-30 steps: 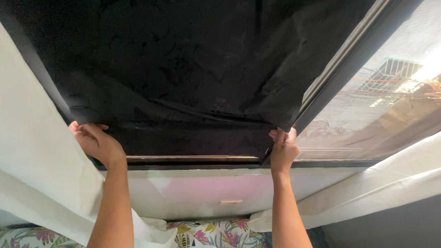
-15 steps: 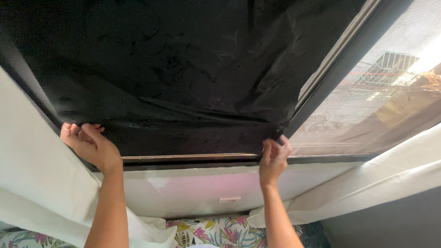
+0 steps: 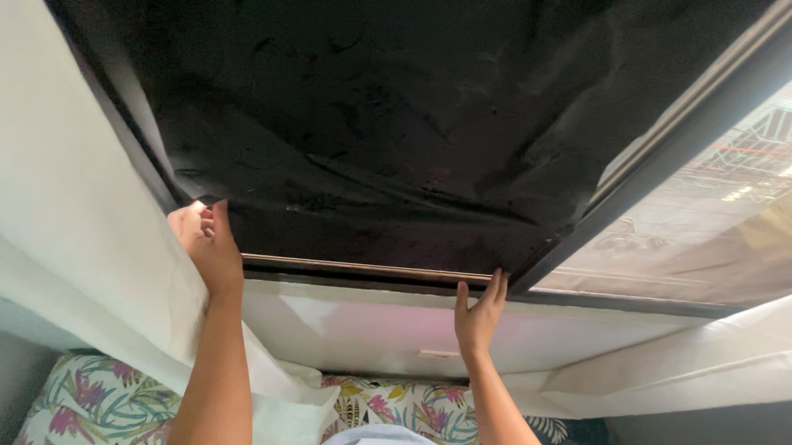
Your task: The person installs a dark patterned curtain onto a window by sliding its top edge into a horizontal track and smoothing the fabric downward. The person repeatedly adjusts the curtain's position and presses it flat against the window frame.
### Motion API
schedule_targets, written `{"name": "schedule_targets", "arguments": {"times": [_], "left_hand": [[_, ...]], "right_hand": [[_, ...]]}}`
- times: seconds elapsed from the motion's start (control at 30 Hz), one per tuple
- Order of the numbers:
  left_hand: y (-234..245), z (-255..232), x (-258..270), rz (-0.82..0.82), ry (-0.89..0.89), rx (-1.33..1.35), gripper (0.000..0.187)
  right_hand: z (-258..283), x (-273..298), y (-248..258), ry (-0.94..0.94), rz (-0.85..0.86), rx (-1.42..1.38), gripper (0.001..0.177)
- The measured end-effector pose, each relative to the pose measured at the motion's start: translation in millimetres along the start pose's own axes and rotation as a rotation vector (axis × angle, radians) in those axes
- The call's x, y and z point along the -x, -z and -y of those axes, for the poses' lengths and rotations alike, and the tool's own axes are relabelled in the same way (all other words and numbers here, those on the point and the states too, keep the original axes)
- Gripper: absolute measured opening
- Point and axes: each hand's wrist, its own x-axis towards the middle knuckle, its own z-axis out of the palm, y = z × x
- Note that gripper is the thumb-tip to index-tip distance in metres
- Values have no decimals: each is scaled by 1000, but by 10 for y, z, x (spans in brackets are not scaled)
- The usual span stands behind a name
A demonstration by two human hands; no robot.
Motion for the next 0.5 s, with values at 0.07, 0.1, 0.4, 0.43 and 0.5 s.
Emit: {"name": "schedule_targets", "arguments": {"times": [0.07, 0.1, 0.4, 0.43, 0.5], "left_hand": [[59, -13, -64, -9, -56, 8, 20], [77, -29, -92, 2, -44, 13, 20], [236, -27, 148, 90, 75, 82, 26], [197, -1, 235, 92, 115, 120, 27], [119, 73, 385, 105, 198, 172, 32]], "right_hand": [[-28, 38, -58, -70, 63, 68, 83], [-49, 47, -79, -106, 92, 104, 86], [-305, 12, -142, -259, 18, -88, 77], [-335, 18, -171, -249, 30, -69, 81], [-394, 34, -255, -229, 48, -29, 88]]}}
